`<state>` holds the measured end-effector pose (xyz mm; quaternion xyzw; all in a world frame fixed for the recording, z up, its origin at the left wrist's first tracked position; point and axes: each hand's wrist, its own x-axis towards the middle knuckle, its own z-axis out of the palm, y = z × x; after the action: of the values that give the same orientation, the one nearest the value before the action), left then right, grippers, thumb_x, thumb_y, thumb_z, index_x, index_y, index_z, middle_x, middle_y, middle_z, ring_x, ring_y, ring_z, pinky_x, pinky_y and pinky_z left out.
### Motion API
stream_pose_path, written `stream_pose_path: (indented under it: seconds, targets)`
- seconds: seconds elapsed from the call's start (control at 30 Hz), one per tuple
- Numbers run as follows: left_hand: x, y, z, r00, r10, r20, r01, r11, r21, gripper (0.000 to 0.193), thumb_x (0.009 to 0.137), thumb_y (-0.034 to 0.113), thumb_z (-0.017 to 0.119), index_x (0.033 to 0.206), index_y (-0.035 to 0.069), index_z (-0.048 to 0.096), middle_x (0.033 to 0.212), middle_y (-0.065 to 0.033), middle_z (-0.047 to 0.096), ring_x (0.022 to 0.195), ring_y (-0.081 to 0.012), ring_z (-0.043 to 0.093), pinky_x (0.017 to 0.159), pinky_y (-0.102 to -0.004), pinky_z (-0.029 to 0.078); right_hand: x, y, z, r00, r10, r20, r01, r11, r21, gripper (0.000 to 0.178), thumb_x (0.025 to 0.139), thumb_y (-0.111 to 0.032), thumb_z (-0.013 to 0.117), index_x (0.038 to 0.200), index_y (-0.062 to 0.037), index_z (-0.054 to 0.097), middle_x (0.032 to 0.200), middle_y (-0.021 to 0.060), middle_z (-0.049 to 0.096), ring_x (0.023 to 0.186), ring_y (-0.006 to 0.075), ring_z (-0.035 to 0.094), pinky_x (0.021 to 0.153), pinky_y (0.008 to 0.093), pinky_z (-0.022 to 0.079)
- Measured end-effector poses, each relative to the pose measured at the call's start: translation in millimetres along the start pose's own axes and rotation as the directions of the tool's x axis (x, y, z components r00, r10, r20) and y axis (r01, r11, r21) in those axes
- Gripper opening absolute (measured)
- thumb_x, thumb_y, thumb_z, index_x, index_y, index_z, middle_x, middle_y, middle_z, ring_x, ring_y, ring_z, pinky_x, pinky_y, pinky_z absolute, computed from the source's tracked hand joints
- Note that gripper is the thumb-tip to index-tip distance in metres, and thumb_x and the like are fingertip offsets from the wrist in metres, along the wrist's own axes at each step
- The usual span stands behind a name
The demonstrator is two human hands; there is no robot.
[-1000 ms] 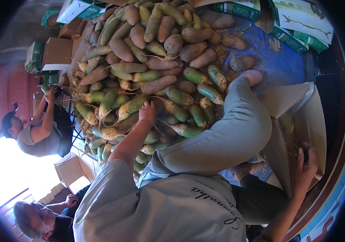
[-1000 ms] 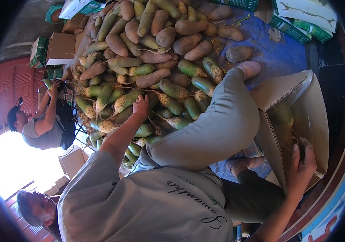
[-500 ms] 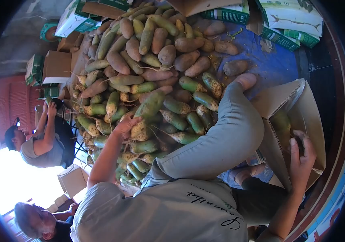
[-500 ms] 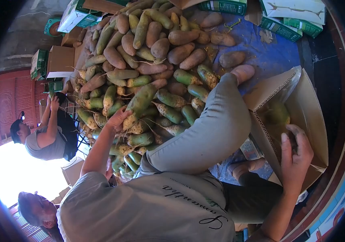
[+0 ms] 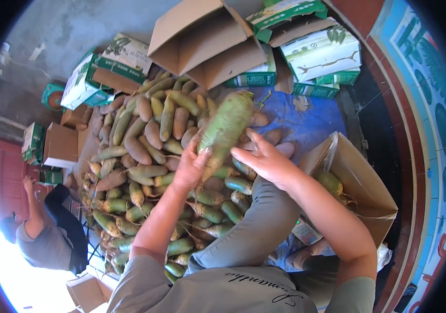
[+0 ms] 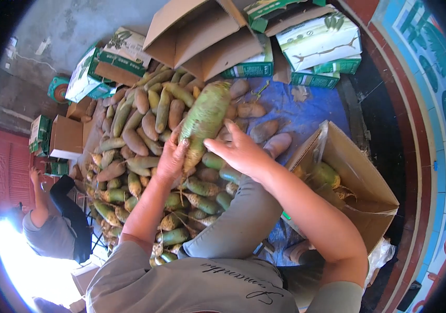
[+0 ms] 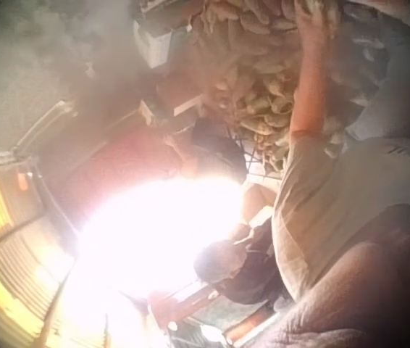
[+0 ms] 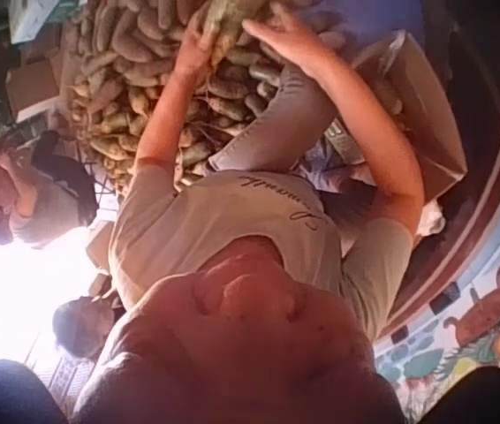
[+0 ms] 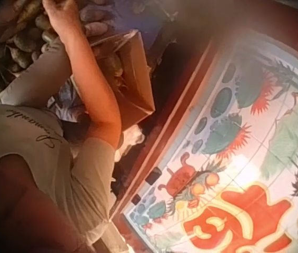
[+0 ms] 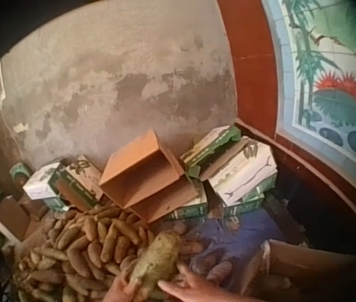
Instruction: The person sorts green produce from a pile on the floor and packs it into plastic-lined cardboard boxes by hand.
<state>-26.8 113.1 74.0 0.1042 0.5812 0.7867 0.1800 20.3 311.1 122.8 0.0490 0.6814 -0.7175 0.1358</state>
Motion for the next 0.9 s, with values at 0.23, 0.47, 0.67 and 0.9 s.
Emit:
stream_pose_path:
  seconds: [0.23,0.47,0.67,0.9]
  targets:
    - [28.0,3.8,39.3,0.943,0.321,-0.086,-0.261,0.876,0.405,0.028,0.091,0.011,0.044,0.115,-0.003,0.050,0.110,-0.0103,0.053,0.103,-0.0170,0.048,0.092,-0.0291,0.036,25.1,9.9,16.0,0.973,-0.054,-0.226,0.160,0.862,0.481,0.069,0.074,-0.014,0.072,0.127,-0.0028,0.028,0.118,0.0098,0.047,0.110,0.0180,0.046,0.093,0.0311,0.039]
    - [47.9,5.4,28.5,0.976,-0.057,-0.209,0.091,0.983,0.158,0.025,0.090,0.012,0.046,0.107,-0.004,0.055,0.096,-0.0085,0.060,0.088,-0.0136,0.054,0.080,-0.0256,0.042,24.0,19.0,14.3,0.977,-0.135,-0.166,0.195,0.880,0.433,0.075,0.068,-0.009,0.075,0.126,-0.0045,0.028,0.115,0.0083,0.049,0.106,0.0179,0.049,0.091,0.0321,0.040]
    - [41.0,40.6,63.9,0.923,0.358,0.141,-0.360,0.677,0.641,0.043,0.093,0.031,0.044,0.115,-0.005,0.050,0.103,-0.0142,0.059,0.099,-0.0185,0.053,0.089,-0.0308,0.040,30.6,35.4,16.5,0.930,-0.307,-0.202,0.337,0.931,0.136,0.077,0.064,-0.015,0.078,0.124,-0.0032,0.032,0.115,0.0123,0.049,0.106,0.0218,0.049,0.092,0.0342,0.039]
    - [62.7,26.0,40.3,0.990,0.056,-0.132,-0.046,0.996,0.071,0.035,0.095,0.026,0.040,0.101,-0.003,0.058,0.082,-0.0070,0.062,0.073,-0.0136,0.056,0.070,-0.0285,0.046,30.6,35.4,27.6,0.869,-0.446,-0.215,0.457,0.889,0.005,0.082,0.062,-0.015,0.078,0.126,-0.0026,0.029,0.122,0.0179,0.044,0.114,0.0276,0.044,0.097,0.0367,0.034]
